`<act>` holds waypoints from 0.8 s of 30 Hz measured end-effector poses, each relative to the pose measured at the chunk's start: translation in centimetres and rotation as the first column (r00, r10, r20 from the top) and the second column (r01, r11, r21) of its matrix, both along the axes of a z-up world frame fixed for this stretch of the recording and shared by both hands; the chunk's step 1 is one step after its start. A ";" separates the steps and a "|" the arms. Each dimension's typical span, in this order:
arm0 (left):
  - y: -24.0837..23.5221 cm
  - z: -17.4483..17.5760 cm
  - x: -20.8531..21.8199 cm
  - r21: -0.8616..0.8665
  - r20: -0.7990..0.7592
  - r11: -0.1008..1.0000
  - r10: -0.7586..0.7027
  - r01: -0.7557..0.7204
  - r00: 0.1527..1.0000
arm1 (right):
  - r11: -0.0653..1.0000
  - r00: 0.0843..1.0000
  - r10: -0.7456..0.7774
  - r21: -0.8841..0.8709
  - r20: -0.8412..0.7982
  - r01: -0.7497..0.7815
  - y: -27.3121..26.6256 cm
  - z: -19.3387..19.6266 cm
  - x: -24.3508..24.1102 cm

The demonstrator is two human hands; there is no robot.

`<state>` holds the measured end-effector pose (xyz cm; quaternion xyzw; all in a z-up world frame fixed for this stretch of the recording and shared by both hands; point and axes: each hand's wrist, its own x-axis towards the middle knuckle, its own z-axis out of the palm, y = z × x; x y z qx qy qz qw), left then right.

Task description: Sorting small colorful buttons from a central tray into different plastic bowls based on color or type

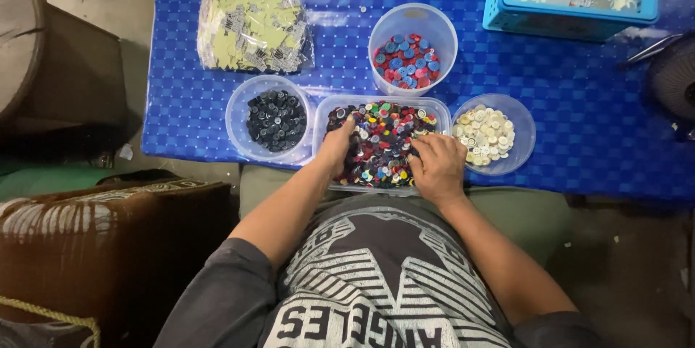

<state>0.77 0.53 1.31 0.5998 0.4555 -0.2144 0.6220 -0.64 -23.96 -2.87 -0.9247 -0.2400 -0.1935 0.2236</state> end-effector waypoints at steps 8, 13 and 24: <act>-1.4 6.5 1.5 -0.257 0.008 0.966 0.006 -0.003 1.000 | 1.000 1.000 0.020 0.022 -0.008 -0.019 -0.2 0.4 0.0; -1.4 9.7 1.7 -0.302 0.076 0.951 -0.044 0.065 0.996 | 0.999 1.000 0.023 0.022 -0.003 -0.023 0.0 0.9 -0.1; 1.4 9.5 -0.3 0.074 0.342 0.909 -0.409 0.409 0.846 | 1.000 0.999 0.027 0.015 -0.021 -0.027 -0.3 0.3 -0.2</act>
